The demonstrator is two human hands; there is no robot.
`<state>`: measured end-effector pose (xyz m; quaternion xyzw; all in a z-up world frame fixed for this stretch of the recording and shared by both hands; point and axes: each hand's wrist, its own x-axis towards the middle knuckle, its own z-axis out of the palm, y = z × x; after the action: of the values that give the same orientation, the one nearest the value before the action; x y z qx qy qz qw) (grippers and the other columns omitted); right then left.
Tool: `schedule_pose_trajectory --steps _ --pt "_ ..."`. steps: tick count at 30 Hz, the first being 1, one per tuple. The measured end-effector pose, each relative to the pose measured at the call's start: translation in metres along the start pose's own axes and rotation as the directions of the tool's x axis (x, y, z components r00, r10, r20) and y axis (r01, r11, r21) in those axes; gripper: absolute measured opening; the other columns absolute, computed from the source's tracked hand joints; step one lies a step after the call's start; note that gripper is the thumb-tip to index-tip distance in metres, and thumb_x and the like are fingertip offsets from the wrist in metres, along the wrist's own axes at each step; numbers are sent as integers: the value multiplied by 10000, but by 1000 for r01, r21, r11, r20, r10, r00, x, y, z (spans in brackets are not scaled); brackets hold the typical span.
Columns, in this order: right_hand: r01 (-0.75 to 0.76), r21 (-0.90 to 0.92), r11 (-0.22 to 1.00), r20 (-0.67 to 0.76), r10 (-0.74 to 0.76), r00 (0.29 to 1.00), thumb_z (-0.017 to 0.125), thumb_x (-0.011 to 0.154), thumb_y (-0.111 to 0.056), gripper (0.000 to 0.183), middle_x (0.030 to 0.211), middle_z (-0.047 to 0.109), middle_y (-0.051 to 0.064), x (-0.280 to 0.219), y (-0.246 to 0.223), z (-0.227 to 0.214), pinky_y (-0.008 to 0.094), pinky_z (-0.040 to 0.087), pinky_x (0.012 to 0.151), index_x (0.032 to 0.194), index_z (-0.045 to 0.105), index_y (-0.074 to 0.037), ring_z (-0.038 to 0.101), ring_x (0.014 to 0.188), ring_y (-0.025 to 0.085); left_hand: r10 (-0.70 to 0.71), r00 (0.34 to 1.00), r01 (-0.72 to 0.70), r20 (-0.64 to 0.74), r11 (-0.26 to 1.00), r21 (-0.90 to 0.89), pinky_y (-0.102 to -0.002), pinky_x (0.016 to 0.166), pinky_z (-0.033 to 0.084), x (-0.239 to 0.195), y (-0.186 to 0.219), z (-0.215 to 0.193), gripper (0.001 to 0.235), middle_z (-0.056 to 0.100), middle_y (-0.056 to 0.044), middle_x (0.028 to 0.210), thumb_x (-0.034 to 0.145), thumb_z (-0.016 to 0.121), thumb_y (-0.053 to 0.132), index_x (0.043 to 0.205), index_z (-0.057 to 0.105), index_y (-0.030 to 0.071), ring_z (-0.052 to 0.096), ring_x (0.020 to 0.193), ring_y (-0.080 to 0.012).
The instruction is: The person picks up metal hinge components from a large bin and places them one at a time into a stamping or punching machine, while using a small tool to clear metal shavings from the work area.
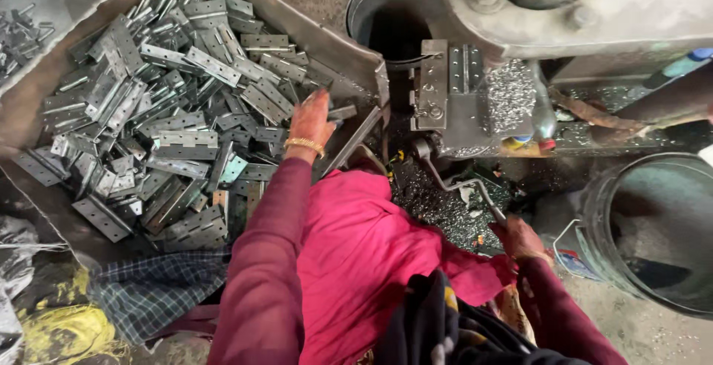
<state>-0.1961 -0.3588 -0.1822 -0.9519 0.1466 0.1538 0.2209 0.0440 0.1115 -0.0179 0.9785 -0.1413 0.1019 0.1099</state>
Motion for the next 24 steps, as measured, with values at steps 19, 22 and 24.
schedule_pose_trajectory --steps 19,22,24 --pt "67 -328 942 -4 -72 997 520 1013 -449 499 1011 751 186 -33 -63 -98 491 583 761 1346 524 -77 747 926 371 27 997 -23 -69 998 65 -514 1069 338 -44 288 97 466 513 -52 1504 918 463 197 1305 677 53 405 1401 -286" --pt "130 -379 916 18 -134 991 524 1008 -425 434 1021 767 169 -29 -85 -131 483 582 792 1270 580 -84 749 956 364 -51 980 39 191 997 62 -489 1130 313 -7 283 91 393 476 -35 1594 1022 427 173 1306 686 90 393 1477 -263" --pt "112 -342 933 34 -107 994 543 979 -466 457 1013 761 182 -22 -90 -143 492 574 798 1271 575 -116 735 963 380 -38 972 21 232 997 74 -498 1129 291 9 282 79 389 452 -41 1592 977 444 183 1263 695 101 356 1481 -273"
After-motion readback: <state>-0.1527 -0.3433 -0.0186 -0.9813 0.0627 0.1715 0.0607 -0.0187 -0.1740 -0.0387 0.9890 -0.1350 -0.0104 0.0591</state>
